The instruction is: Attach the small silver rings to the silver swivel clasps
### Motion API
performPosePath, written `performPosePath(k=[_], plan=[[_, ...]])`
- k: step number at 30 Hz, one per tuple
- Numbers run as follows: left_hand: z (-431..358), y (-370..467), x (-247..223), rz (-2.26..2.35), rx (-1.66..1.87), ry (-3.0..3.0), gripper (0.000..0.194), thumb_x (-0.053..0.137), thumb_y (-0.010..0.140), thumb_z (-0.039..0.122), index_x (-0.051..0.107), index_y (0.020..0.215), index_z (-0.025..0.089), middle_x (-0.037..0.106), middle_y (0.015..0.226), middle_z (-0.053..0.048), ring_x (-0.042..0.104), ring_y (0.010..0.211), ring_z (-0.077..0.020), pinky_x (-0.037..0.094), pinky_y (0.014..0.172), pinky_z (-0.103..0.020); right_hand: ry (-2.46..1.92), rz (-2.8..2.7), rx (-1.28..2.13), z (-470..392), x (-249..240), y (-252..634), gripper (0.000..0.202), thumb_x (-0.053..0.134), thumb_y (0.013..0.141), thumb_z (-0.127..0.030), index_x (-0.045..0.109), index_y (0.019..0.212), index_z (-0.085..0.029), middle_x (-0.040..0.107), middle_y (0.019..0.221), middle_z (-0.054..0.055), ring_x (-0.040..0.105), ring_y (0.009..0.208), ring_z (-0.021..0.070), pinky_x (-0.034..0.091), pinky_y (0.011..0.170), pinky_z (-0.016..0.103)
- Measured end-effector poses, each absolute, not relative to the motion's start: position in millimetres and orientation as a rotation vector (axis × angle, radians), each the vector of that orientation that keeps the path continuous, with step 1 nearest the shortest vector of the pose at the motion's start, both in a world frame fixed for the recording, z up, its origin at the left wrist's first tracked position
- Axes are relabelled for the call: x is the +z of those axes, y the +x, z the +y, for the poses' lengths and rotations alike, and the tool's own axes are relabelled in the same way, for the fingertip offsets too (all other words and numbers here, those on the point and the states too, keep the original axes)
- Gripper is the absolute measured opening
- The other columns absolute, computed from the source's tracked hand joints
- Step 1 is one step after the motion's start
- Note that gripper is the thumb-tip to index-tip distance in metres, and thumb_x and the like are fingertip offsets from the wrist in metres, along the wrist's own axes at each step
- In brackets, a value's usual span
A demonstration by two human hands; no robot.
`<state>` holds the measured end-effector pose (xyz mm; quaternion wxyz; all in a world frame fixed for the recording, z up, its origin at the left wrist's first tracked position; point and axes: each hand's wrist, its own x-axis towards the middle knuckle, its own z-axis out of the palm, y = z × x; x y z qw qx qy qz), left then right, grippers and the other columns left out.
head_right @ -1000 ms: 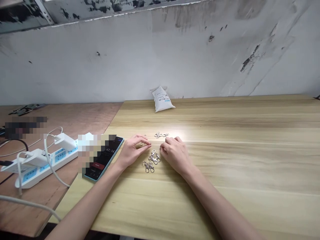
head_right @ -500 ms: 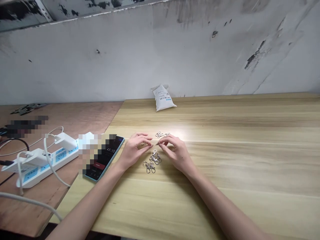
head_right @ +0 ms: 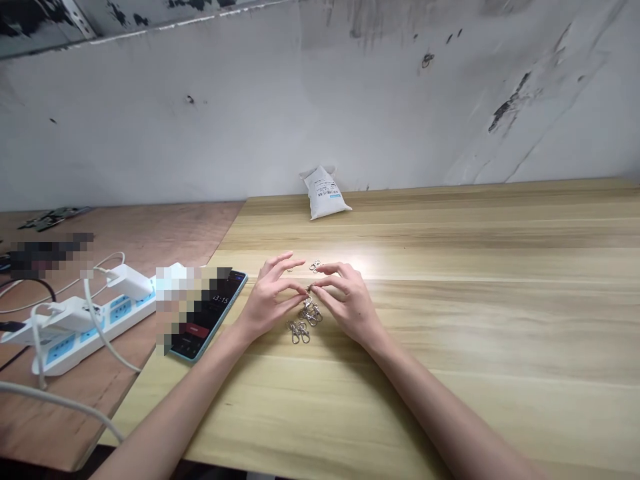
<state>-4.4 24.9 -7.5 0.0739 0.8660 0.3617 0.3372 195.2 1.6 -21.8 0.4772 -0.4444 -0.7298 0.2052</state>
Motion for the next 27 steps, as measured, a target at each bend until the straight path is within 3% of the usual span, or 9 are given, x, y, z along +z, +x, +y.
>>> performPosePath(k=[13, 18, 21, 27], plan=[[22.7, -3.2, -2.9, 1.06, 1.048, 2.545, 0.007, 0.069, 0.083, 0.022, 0.068, 0.077, 0.022, 0.062, 0.127, -0.005, 0.041, 0.132, -0.0262, 0.036, 0.108, -0.049, -1.222, -1.791, 0.406, 3.3, -25.9, 195.2, 0.018, 0.056, 0.091, -0.031, 0.071, 0.083, -0.024, 0.064, 0.105, 0.009, 0.059, 0.106, 0.0263, 0.047, 0.093, 0.049], [22.3, -3.2, -1.1, 1.011, 1.123, 2.397, 0.004, 0.071, 0.081, 0.021, 0.068, 0.078, 0.021, 0.062, 0.125, -0.006, 0.041, 0.131, -0.0259, 0.036, 0.108, -0.051, -1.204, -1.915, 0.267, 1.2, -26.3, 193.4, 0.024, 0.056, 0.089, -0.024, 0.066, 0.11, -0.025, 0.062, 0.114, 0.01, 0.057, 0.11, 0.027, 0.045, 0.093, 0.048], [21.6, -2.6, -2.6, 0.99, 1.124, 2.295, 0.004, 0.071, 0.081, 0.022, 0.068, 0.079, 0.022, 0.062, 0.124, -0.006, 0.041, 0.132, -0.0258, 0.036, 0.108, -0.052, -1.111, -2.028, 0.25, -2.1, -24.2, 189.3, 0.029, 0.058, 0.087, -0.021, 0.063, 0.115, -0.026, 0.06, 0.118, 0.01, 0.055, 0.113, 0.0268, 0.043, 0.093, 0.046], [18.3, 2.4, -2.0, 0.944, 1.129, 2.156, 0.006, 0.072, 0.08, 0.023, 0.067, 0.079, 0.021, 0.062, 0.123, -0.006, 0.043, 0.13, -0.0247, 0.035, 0.11, -0.051, -1.098, -2.032, 0.178, -2.6, -24.7, 186.7, 0.016, 0.054, 0.092, -0.021, 0.069, 0.098, -0.026, 0.064, 0.109, 0.007, 0.057, 0.102, 0.0241, 0.042, 0.086, 0.042]])
